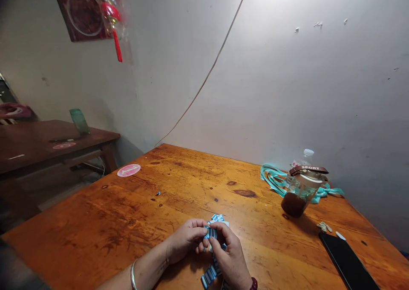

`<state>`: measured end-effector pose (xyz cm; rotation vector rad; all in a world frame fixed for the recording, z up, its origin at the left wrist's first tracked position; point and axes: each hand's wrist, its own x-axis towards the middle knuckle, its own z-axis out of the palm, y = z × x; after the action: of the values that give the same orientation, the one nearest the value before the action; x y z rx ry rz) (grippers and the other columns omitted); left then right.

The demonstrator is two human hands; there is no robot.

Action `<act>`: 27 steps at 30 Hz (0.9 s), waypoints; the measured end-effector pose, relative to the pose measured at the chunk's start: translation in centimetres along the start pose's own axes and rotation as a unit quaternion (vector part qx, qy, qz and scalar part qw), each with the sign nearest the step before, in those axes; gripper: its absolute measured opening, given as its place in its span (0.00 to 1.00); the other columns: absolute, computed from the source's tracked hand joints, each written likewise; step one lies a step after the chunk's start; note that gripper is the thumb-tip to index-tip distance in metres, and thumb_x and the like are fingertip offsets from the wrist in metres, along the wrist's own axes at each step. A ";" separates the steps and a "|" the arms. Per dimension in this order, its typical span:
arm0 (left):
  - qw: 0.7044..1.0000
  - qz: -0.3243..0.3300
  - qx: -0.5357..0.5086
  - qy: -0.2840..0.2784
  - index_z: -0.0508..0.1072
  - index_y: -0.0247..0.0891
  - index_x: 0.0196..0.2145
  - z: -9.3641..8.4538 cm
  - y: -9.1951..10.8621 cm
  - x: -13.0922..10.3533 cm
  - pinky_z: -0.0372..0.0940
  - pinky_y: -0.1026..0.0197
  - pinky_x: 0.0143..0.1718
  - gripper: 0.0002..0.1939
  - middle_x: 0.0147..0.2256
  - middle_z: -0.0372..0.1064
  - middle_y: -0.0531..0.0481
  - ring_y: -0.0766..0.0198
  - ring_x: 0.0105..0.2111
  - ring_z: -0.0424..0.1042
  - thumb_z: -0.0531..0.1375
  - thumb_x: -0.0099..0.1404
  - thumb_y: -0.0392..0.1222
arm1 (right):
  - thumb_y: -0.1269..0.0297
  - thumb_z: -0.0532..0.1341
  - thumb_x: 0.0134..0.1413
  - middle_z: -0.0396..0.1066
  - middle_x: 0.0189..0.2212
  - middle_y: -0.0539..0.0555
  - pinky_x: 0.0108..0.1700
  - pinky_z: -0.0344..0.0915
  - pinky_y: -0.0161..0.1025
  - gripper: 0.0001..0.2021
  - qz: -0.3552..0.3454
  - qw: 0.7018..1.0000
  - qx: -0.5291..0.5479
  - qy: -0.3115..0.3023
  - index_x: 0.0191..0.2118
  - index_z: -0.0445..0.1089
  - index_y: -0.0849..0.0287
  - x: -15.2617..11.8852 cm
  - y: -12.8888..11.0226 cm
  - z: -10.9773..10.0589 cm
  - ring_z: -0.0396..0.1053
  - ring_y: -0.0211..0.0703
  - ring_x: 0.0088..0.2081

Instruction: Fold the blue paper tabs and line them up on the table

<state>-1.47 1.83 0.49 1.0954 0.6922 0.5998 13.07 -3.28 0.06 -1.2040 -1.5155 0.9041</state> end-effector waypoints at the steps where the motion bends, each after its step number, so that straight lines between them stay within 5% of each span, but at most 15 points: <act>1: 1.000 0.000 0.006 0.001 0.68 0.31 0.30 0.1 0.0 0.0 0.53 0.72 0.17 0.11 0.20 0.65 0.52 0.75 0.16 0.61 0.56 0.52 0.43 | 0.63 0.55 0.51 0.68 0.34 0.52 0.40 0.63 0.37 0.10 -0.001 1.000 0.005 0.001 0.40 0.65 0.56 0.0 0.0 0.0 0.66 0.41 0.35; 9: 0.997 0.042 0.038 0.052 0.67 0.32 0.30 0.2 -0.2 0.2 0.55 0.70 0.20 0.15 0.22 0.66 0.52 0.73 0.17 0.63 0.58 0.53 0.49 | 0.57 0.56 0.50 0.68 0.28 0.50 0.34 0.63 0.34 0.11 0.024 0.996 0.075 0.050 0.37 0.65 0.57 0.0 0.3 0.5 0.66 0.39 0.30; 15: 0.999 0.019 0.032 0.022 0.67 0.32 0.30 0.5 0.1 -0.2 0.57 0.68 0.22 0.20 0.24 0.68 0.48 0.71 0.20 0.65 0.57 0.53 0.55 | 0.57 0.54 0.52 0.67 0.24 0.50 0.31 0.63 0.34 0.11 0.019 0.998 0.050 0.038 0.29 0.67 0.59 0.1 -0.2 0.0 0.65 0.39 0.27; 21: 0.981 0.105 0.047 0.158 0.67 0.32 0.29 -0.7 1.3 0.1 0.55 0.69 0.21 0.19 0.23 0.67 0.51 0.71 0.20 0.64 0.58 0.52 0.54 | 0.56 0.54 0.52 0.64 0.48 0.59 0.51 0.55 0.48 0.18 -0.021 0.983 -0.170 0.067 0.48 0.65 0.56 1.1 1.7 -1.8 0.60 0.50 0.50; 24: 0.974 0.115 0.019 0.194 0.66 0.33 0.29 -1.5 1.2 0.6 0.54 0.70 0.20 0.18 0.23 0.67 0.52 0.73 0.19 0.63 0.58 0.52 0.53 | 0.55 0.52 0.52 0.55 0.56 0.57 0.56 0.41 0.58 0.21 -0.010 0.958 -0.288 -0.016 0.53 0.59 0.51 1.3 2.6 -1.9 0.47 0.53 0.58; 27: 0.978 0.093 -0.005 0.188 0.65 0.34 0.29 -1.7 0.7 1.0 0.52 0.71 0.19 0.17 0.23 0.66 0.53 0.74 0.18 0.61 0.58 0.52 0.52 | 0.57 0.51 0.54 0.56 0.56 0.55 0.56 0.40 0.58 0.18 -0.033 0.940 -0.320 -0.109 0.51 0.60 0.48 0.7 1.7 -1.3 0.48 0.53 0.58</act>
<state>-2.19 3.80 0.47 1.0548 0.9169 0.9859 14.69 -2.19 -1.05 -1.5275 -2.1147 0.5147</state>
